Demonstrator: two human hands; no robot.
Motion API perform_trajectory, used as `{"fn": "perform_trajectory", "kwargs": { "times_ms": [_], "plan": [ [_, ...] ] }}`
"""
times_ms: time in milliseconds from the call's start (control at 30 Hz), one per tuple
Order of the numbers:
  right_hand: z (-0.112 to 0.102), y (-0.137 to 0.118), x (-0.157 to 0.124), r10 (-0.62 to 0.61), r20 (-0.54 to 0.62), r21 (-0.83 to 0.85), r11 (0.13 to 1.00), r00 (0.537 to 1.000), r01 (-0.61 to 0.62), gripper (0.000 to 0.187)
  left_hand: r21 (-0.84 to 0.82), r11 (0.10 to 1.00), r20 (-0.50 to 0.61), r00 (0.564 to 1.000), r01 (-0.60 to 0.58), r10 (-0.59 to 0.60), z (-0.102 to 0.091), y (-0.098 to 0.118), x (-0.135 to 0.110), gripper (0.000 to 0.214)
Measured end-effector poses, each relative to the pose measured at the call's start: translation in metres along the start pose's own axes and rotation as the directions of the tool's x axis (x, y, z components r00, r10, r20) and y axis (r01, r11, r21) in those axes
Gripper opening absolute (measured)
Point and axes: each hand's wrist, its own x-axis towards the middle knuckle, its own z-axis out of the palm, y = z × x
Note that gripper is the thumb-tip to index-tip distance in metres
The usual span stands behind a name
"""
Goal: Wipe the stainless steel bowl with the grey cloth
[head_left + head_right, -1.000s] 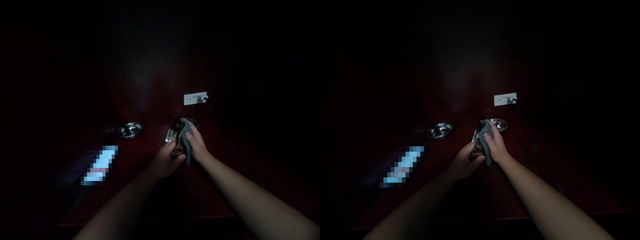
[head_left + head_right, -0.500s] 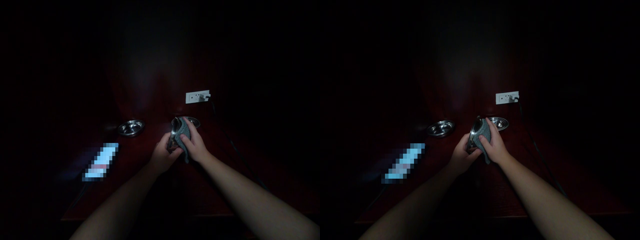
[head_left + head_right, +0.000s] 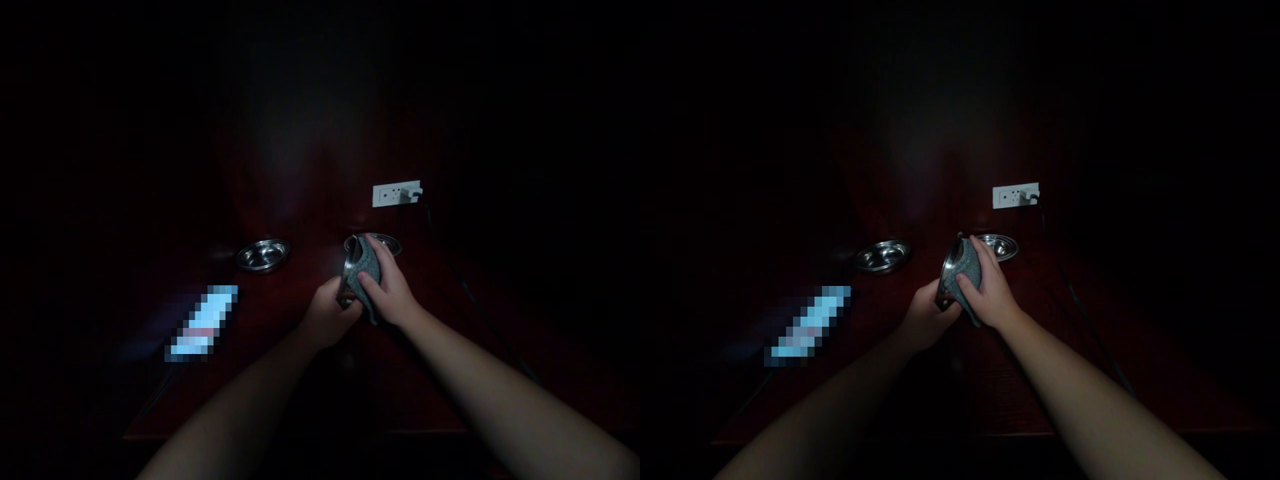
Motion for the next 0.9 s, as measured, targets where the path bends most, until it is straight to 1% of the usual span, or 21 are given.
{"fn": "perform_trajectory", "kwargs": {
  "times_ms": [200,333,400,500,633,767,900],
  "plan": [
    [0.001,-0.003,-0.001,-0.023,0.021,0.001,1.0,0.999,0.023,0.062,-0.025,1.0,-0.023,1.0,-0.001,0.0,0.0,0.005,-0.001,0.012],
    [0.001,0.0,-0.001,0.002,0.016,0.036,0.999,1.0,-0.003,0.055,-0.016,1.0,-0.005,1.0,0.001,-0.001,0.0,0.006,-0.002,0.01],
    [0.002,0.002,0.0,0.034,0.012,0.061,0.998,0.999,-0.034,0.051,0.003,1.0,-0.006,1.0,-0.015,0.015,-0.001,0.005,-0.003,0.008],
    [0.003,0.005,0.0,0.09,0.004,0.107,0.99,0.996,-0.089,0.046,0.073,0.995,-0.028,0.997,-0.073,0.075,-0.002,0.004,-0.003,0.008],
    [0.005,0.008,0.0,0.169,-0.011,0.168,0.972,0.986,-0.165,0.046,0.141,0.982,-0.033,0.991,-0.126,0.132,-0.004,0.002,-0.004,0.011],
    [0.006,0.011,0.0,0.241,-0.021,0.235,0.945,0.97,-0.229,0.047,0.155,0.977,-0.011,0.988,-0.149,0.152,-0.005,0.001,-0.004,0.013],
    [0.006,0.013,0.002,0.324,-0.006,0.294,0.905,0.946,-0.308,0.046,0.157,0.973,-0.019,0.984,-0.171,0.177,-0.006,0.0,-0.004,0.014]
  ]
}}
